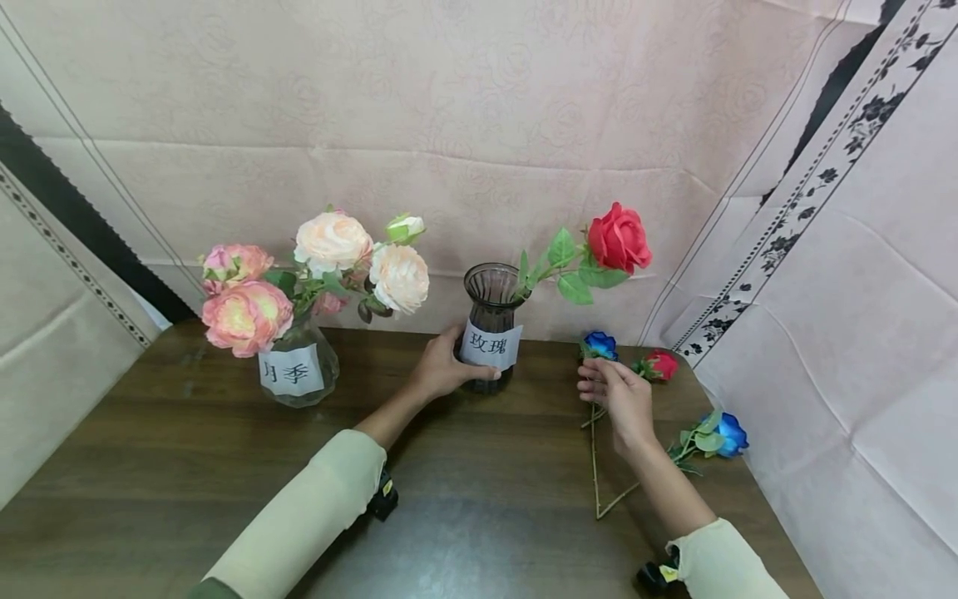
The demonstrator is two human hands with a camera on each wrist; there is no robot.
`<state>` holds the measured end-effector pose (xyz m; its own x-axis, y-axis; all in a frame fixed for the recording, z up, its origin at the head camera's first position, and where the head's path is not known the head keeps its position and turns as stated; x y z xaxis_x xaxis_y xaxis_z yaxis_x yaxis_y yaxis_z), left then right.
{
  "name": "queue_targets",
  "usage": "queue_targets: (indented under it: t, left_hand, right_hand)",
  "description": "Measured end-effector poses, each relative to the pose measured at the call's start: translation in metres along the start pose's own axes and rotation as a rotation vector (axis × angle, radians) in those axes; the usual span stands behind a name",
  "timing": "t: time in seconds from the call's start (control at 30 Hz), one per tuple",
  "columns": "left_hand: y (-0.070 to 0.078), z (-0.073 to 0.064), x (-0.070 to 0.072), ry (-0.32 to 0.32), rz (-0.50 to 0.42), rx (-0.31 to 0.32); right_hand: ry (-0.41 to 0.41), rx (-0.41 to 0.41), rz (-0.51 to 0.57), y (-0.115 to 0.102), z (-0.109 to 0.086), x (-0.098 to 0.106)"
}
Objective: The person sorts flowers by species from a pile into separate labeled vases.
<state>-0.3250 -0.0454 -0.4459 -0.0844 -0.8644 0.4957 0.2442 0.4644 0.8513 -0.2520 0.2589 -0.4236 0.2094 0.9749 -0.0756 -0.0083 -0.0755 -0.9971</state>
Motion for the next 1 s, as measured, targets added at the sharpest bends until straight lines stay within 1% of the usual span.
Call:
queue_targets:
  t: [0.2,0.33,0.43,0.6,0.73,0.87,1.0]
  left_hand:
    - [0.001,0.000,0.000,-0.005,-0.001,-0.001]
    - [0.000,0.000,-0.001,-0.005,0.003,-0.002]
    - [0.000,0.000,-0.001,-0.005,0.004,-0.003]
    - [-0.001,0.001,-0.001,-0.009,0.003,-0.012]
    - [0.000,0.001,0.000,-0.007,0.010,-0.007]
    - [0.000,0.001,0.001,-0.010,0.008,0.000]
    - [-0.001,0.001,0.001,-0.012,0.002,0.000]
  right_hand:
    - [-0.015,-0.072,-0.075,0.004,-0.004,0.020]
    - [-0.015,-0.111,-0.107,0.007,-0.004,0.032]
    - [-0.015,-0.142,-0.157,0.009,-0.003,0.040]
    - [-0.034,-0.207,-0.266,0.013,-0.003,0.049]
    - [-0.071,-0.253,-0.339,0.018,-0.001,0.055]
    - [-0.105,-0.291,-0.374,0.023,0.001,0.060]
    - [-0.111,-0.309,-0.381,0.026,0.005,0.062]
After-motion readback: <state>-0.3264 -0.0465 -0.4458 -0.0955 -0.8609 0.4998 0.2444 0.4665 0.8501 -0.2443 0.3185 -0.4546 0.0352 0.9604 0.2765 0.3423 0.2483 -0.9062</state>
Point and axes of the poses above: each hand's wrist, its own z-axis towards the middle knuckle, its own x-axis out of the back of the hand, y = z × x, the point moved 3 cm from there along z, towards the middle knuckle, and after that the axes turned 3 degrees about z, right-handed, at the moved point
